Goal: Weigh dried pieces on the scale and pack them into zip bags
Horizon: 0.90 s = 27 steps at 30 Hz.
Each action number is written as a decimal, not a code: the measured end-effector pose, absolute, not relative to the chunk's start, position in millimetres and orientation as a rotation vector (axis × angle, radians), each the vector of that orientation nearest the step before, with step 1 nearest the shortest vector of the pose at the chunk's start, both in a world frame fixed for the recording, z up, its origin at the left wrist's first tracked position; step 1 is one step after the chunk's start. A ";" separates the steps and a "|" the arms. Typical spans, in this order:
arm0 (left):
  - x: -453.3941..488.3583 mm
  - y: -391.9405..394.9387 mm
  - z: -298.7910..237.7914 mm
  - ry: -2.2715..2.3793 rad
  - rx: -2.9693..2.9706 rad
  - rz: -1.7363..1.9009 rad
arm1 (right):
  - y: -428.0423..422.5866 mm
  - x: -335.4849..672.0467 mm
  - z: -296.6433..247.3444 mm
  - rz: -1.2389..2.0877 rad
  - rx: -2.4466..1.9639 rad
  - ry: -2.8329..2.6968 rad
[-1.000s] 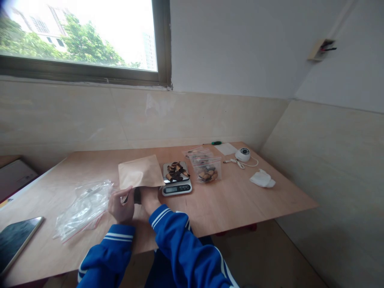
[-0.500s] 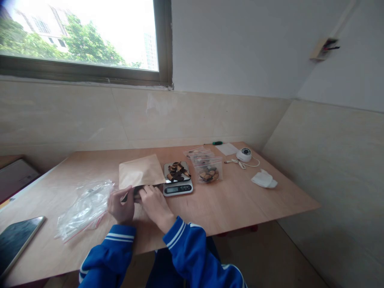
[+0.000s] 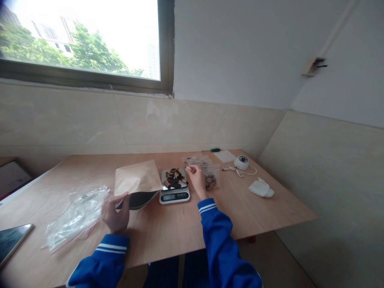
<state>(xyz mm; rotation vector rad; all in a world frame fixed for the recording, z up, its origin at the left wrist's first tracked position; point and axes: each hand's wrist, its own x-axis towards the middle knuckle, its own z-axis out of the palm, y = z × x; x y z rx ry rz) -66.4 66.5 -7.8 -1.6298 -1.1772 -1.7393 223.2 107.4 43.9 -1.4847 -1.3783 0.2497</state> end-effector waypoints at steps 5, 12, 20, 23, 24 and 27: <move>-67.9 66.7 -7.6 -1.147 -1.623 -1.732 | 148.5 219.9 21.6 0.219 -1.661 -1.570; -67.5 66.1 -6.7 -1.216 -1.655 -1.640 | 135.0 217.9 20.1 0.054 -1.652 -1.575; -65.2 69.7 -7.8 -1.989 -1.797 -1.340 | 89.7 255.4 -5.6 -0.142 -1.576 -1.824; -62.5 67.9 -2.5 -2.131 -1.822 -1.259 | 86.9 264.7 -17.5 -0.211 -1.586 -1.891; -61.7 67.1 -1.0 -2.136 -1.810 -1.242 | 87.0 265.9 -19.9 -0.224 -1.590 -1.902; -61.5 65.2 1.1 -2.092 -1.679 -1.244 | 87.2 265.3 -23.2 -0.231 -1.607 -1.905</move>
